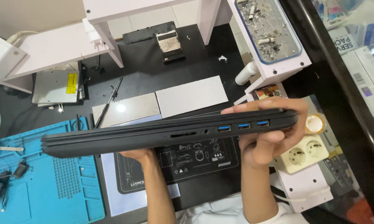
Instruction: Reassembling the bottom casing and components of a laptop.
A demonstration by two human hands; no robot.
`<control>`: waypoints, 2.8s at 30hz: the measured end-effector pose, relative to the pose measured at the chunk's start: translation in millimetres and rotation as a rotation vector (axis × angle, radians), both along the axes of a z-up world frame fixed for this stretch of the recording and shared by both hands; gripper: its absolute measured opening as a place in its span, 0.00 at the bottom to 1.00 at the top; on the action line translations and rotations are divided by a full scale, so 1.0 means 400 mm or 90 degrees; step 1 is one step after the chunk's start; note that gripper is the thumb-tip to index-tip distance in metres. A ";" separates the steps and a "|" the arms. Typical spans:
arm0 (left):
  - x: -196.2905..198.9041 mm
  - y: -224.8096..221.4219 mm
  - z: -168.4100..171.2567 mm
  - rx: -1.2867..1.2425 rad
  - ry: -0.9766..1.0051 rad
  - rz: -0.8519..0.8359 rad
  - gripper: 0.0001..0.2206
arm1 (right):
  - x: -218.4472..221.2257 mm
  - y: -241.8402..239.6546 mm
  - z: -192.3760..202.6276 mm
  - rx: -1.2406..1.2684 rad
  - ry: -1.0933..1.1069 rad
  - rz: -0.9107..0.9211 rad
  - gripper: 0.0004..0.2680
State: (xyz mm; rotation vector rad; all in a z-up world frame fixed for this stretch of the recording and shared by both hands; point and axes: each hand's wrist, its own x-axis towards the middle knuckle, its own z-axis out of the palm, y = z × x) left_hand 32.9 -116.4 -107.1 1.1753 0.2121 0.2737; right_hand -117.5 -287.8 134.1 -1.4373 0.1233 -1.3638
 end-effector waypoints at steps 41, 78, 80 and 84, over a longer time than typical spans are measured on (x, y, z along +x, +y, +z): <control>-0.098 0.330 0.743 0.995 -0.370 -0.147 0.18 | -0.326 0.040 -0.211 -0.001 0.286 0.480 0.23; 0.030 0.194 0.292 0.794 0.114 -0.214 0.25 | -0.040 -0.115 -0.408 0.312 0.507 0.105 0.13; 0.032 0.199 0.276 0.794 0.100 -0.212 0.23 | -0.018 -0.120 -0.398 0.287 0.506 0.098 0.12; 0.032 0.196 0.288 0.848 0.088 -0.209 0.21 | 0.019 -0.118 -0.372 0.238 0.552 0.053 0.14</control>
